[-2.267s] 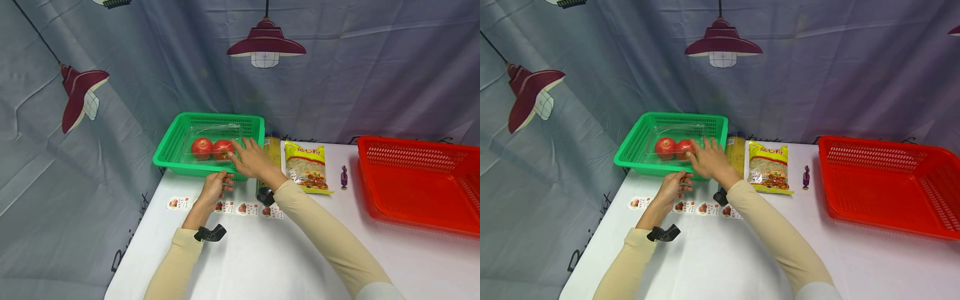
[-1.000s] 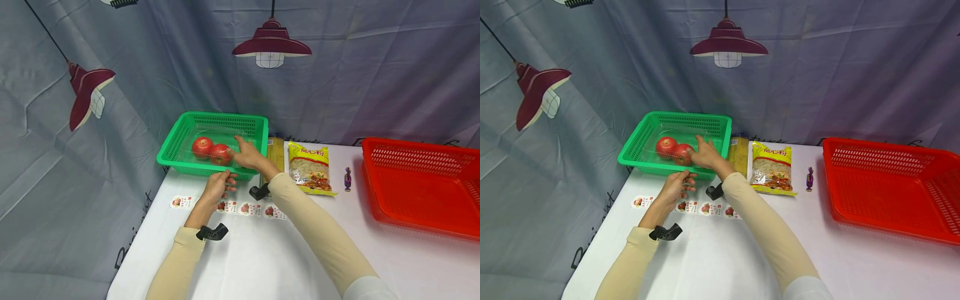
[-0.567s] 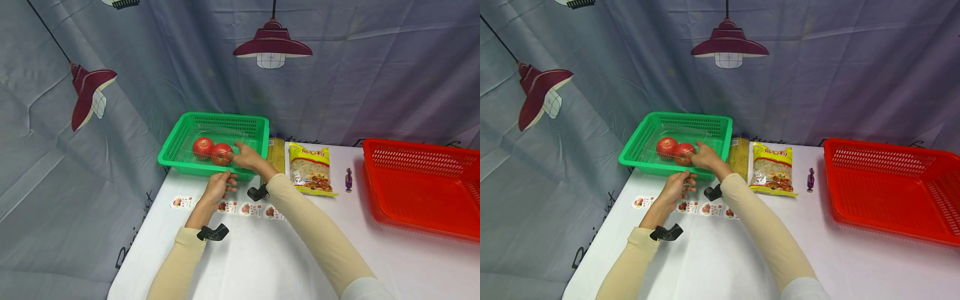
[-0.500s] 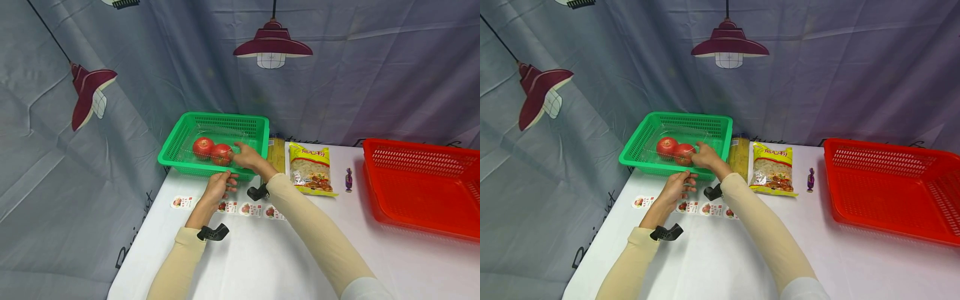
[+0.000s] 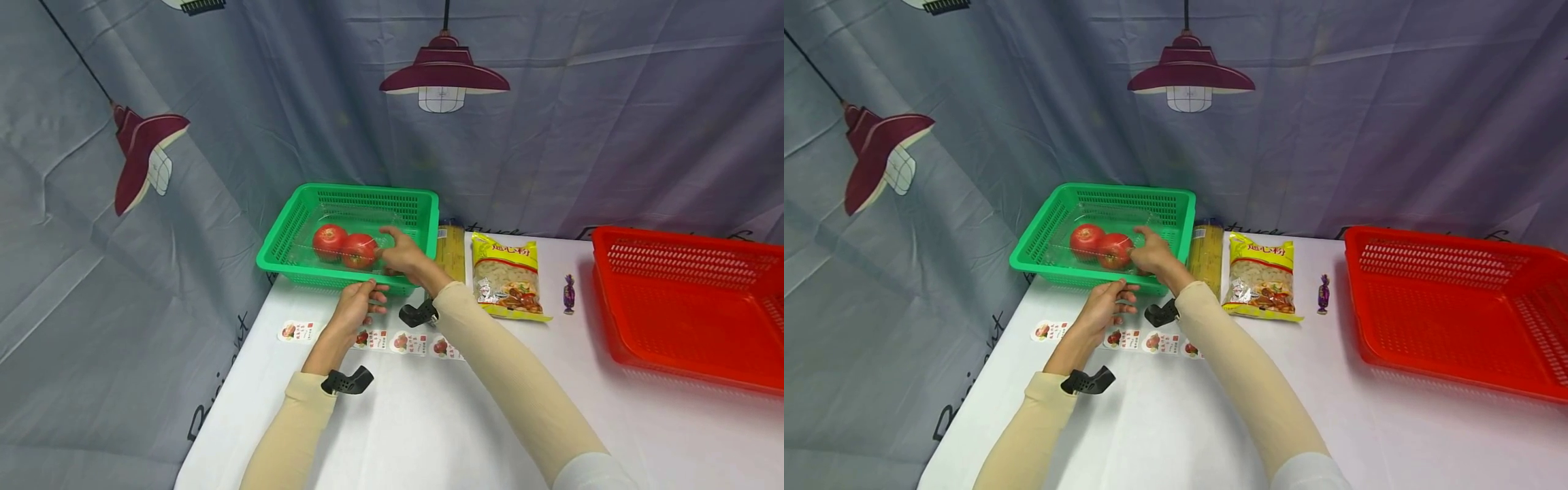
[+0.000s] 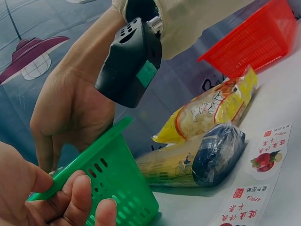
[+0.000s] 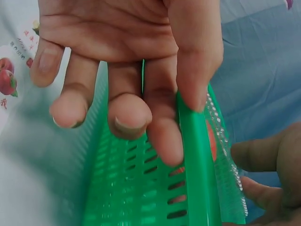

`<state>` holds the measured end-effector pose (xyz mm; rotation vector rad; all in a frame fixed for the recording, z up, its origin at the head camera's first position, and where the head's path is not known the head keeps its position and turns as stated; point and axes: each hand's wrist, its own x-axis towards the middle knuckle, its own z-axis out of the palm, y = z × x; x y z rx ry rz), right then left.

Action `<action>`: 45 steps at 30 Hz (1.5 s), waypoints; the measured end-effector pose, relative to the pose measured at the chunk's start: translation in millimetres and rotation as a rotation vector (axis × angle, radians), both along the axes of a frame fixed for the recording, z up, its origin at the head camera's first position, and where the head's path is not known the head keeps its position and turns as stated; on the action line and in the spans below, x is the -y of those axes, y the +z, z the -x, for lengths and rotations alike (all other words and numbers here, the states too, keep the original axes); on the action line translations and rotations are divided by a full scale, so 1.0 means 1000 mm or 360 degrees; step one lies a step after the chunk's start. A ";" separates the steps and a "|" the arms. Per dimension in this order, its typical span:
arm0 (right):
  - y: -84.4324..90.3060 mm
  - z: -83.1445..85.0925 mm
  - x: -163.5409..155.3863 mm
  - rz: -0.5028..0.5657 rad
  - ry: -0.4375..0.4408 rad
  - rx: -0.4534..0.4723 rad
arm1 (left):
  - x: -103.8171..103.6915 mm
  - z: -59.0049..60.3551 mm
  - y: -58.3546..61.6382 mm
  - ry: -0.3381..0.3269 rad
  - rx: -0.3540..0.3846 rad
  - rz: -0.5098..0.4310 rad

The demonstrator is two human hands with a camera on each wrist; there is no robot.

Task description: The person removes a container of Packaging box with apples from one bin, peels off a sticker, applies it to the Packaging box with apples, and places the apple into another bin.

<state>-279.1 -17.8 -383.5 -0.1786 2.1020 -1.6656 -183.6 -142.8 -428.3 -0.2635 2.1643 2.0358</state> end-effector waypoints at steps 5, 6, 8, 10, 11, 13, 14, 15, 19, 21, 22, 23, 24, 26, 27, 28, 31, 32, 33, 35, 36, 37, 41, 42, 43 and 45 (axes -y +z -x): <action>-0.002 -0.002 0.004 -0.0005 -0.0083 -0.0072 | 0.001 0.000 -0.001 -0.0003 -0.0010 0.0007; -0.002 -0.002 0.005 -0.0006 -0.0103 -0.0074 | 0.000 0.000 -0.001 -0.0002 -0.0012 0.0007; -0.003 -0.002 0.005 -0.0024 -0.0143 -0.0083 | 0.000 0.000 -0.001 0.0003 -0.0012 0.0005; -0.003 -0.002 0.005 -0.0041 -0.0176 -0.0092 | 0.000 0.000 -0.001 0.0008 -0.0009 0.0005; -0.003 -0.002 0.005 -0.0037 -0.0190 -0.0093 | 0.000 0.000 -0.001 0.0010 -0.0009 0.0005; -0.004 -0.002 0.005 -0.0022 -0.0215 -0.0097 | 0.000 0.000 -0.001 0.0011 -0.0009 0.0005; -0.004 -0.002 0.004 -0.0008 -0.0228 -0.0098 | 0.000 0.000 -0.001 0.0011 -0.0008 0.0004; -0.005 -0.002 0.004 0.0022 -0.0238 -0.0093 | 0.000 0.000 -0.001 0.0011 -0.0009 0.0002; -0.005 -0.003 0.002 0.0098 -0.0271 -0.0090 | 0.000 0.000 -0.001 0.0007 -0.0007 -0.0005; -0.005 -0.003 0.001 0.0124 -0.0283 -0.0083 | 0.000 0.000 -0.001 0.0004 0.0000 -0.0009; -0.005 -0.003 0.000 0.0134 -0.0285 -0.0079 | 0.000 0.000 0.000 0.0004 0.0006 -0.0012; -0.005 -0.003 -0.001 0.0148 -0.0286 -0.0072 | 0.000 0.000 0.000 0.0002 0.0013 -0.0016; -0.005 -0.003 -0.002 0.0164 -0.0285 -0.0066 | 0.000 0.000 0.000 0.0001 0.0020 -0.0018; -0.004 -0.003 -0.003 0.0187 -0.0282 -0.0060 | 0.000 0.001 0.000 0.0003 0.0037 -0.0020; -0.003 -0.004 -0.004 0.0201 -0.0280 -0.0061 | 0.000 0.001 0.000 0.0003 0.0045 -0.0019; -0.003 -0.004 -0.004 0.0214 -0.0277 -0.0062 | 0.001 0.001 0.001 0.0002 0.0052 -0.0019; -0.001 -0.006 -0.006 0.0253 -0.0271 -0.0072 | 0.000 0.000 0.005 -0.0003 0.0063 -0.0006; -0.001 -0.006 -0.007 0.0269 -0.0270 -0.0078 | 0.000 -0.002 0.009 -0.0007 0.0064 -0.0004; 0.000 -0.007 -0.008 0.0283 -0.0270 -0.0081 | -0.001 -0.004 0.013 -0.0009 0.0065 -0.0001; 0.002 -0.009 -0.009 0.0322 -0.0266 -0.0084 | -0.002 -0.009 0.022 -0.0013 0.0060 0.0005; 0.003 -0.009 -0.010 0.0341 -0.0265 -0.0085 | -0.003 -0.012 0.026 -0.0014 0.0058 0.0005; 0.005 -0.010 -0.011 0.0357 -0.0262 -0.0087 | -0.004 -0.015 0.031 -0.0015 0.0052 0.0004; 0.014 -0.014 -0.017 0.0418 -0.0239 -0.0096 | -0.005 -0.020 0.039 -0.0023 0.0040 -0.0011; 0.016 -0.015 -0.018 0.0429 -0.0229 -0.0098 | -0.005 -0.020 0.039 -0.0024 0.0040 -0.0015; 0.019 -0.016 -0.020 0.0437 -0.0218 -0.0100 | -0.005 -0.020 0.039 -0.0026 0.0041 -0.0019; 0.026 -0.018 -0.023 0.0471 -0.0195 -0.0092 | -0.005 -0.019 0.038 -0.0027 0.0038 -0.0018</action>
